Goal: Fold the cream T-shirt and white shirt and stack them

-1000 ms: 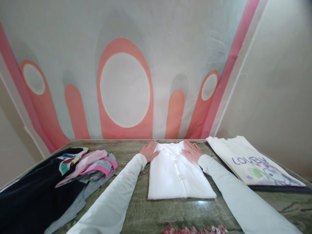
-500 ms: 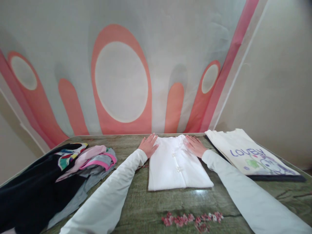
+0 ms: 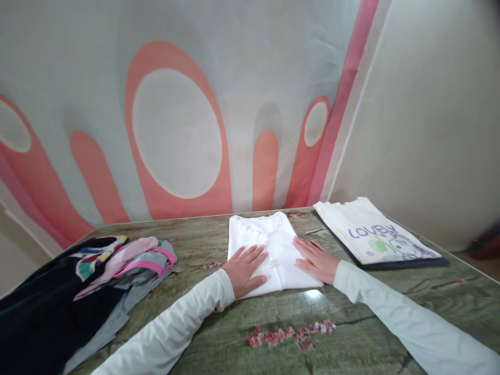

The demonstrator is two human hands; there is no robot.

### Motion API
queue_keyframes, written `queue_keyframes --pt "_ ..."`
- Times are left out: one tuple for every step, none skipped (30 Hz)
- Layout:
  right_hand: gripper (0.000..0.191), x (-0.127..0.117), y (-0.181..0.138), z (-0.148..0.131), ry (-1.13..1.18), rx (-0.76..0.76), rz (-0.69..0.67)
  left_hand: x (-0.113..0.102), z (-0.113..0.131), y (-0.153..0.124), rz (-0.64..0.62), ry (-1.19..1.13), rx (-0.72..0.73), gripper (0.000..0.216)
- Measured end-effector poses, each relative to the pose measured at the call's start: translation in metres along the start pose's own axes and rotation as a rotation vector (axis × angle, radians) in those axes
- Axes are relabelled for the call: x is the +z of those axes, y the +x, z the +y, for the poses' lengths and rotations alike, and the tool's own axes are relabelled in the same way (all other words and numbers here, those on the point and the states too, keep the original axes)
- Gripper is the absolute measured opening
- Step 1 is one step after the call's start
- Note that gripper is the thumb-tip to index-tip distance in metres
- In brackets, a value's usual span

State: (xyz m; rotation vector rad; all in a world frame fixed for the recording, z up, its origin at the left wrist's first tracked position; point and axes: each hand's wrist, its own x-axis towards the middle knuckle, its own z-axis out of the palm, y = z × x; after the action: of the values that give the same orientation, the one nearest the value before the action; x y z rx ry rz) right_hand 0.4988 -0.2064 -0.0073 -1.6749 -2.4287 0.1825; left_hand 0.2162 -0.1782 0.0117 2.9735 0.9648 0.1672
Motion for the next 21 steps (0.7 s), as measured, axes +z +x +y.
queue_keyframes --pt "0.063 0.001 0.000 0.002 0.004 0.023 0.012 -0.001 -0.001 0.000 0.001 0.002 0.001 0.061" --pt "0.063 0.001 0.001 0.003 0.006 0.038 0.025 -0.001 -0.001 0.000 0.000 0.006 0.003 0.060" --pt "0.063 0.001 0.001 0.005 0.005 0.044 0.033 -0.002 -0.001 0.001 -0.003 0.011 0.005 0.060" --pt "0.063 0.001 0.001 0.005 0.000 0.043 0.033 -0.003 -0.001 0.001 -0.007 0.018 0.006 0.060" --pt "0.063 0.000 0.000 0.006 -0.008 0.041 0.026 -0.004 -0.001 0.001 -0.013 0.025 0.006 0.060" --pt "0.063 -0.002 0.000 0.006 -0.017 0.042 0.015 -0.005 -0.001 0.001 -0.019 0.031 0.005 0.059" --pt "0.063 -0.004 -0.001 0.006 -0.024 0.052 0.013 -0.007 0.000 0.001 -0.020 0.037 0.000 0.059" --pt "0.064 -0.006 -0.003 0.005 -0.029 0.065 0.021 -0.009 0.001 0.001 -0.018 0.042 -0.004 0.059" --pt "0.064 -0.008 -0.004 0.004 -0.031 0.074 0.039 -0.012 0.003 0.000 -0.009 0.048 -0.009 0.059" --pt "0.065 -0.009 -0.006 0.003 -0.029 0.076 0.060 -0.015 0.005 -0.002 0.007 0.055 -0.012 0.058" --pt "0.065 -0.011 -0.008 0.001 -0.025 0.062 0.076 -0.018 0.008 -0.004 0.029 0.061 -0.014 0.057" --pt "0.065 -0.011 -0.010 -0.001 -0.020 0.033 0.079 -0.020 0.011 -0.006 0.048 0.064 -0.013 0.057" --pt "0.065 -0.011 -0.012 -0.002 -0.016 -0.006 0.067 -0.022 0.015 -0.009 0.062 0.063 -0.008 0.056" --pt "0.064 -0.011 -0.014 -0.004 -0.015 -0.046 0.044 -0.022 0.019 -0.012 0.064 0.054 0.000 0.056" --pt "0.063 -0.010 -0.016 -0.005 -0.016 -0.082 0.018 -0.022 0.024 -0.016 0.058 0.041 0.007 0.057" --pt "0.063 -0.009 -0.018 -0.006 -0.019 -0.108 -0.008 -0.020 0.027 -0.019 0.040 0.026 0.018 0.057" --pt "0.062 -0.008 -0.020 -0.007 -0.023 -0.120 -0.026 -0.018 0.030 -0.021 0.019 0.013 0.025 0.058" --pt "0.063 -0.008 -0.021 -0.007 -0.028 -0.114 -0.035 -0.016 0.033 -0.024 0.001 0.005 0.024 0.059" --pt "0.063 -0.008 -0.023 -0.008 -0.031 -0.096 -0.036 -0.014 0.034 -0.026 -0.010 0.001 0.015 0.060" --pt "0.063 -0.008 -0.024 -0.009 -0.033 -0.069 -0.031 -0.013 0.035 -0.027 -0.016 -0.001 0.003 0.062" --pt "0.063 -0.008 -0.026 -0.011 -0.035 -0.046 -0.019 -0.012 0.035 -0.029 -0.017 -0.003 -0.008 0.063"
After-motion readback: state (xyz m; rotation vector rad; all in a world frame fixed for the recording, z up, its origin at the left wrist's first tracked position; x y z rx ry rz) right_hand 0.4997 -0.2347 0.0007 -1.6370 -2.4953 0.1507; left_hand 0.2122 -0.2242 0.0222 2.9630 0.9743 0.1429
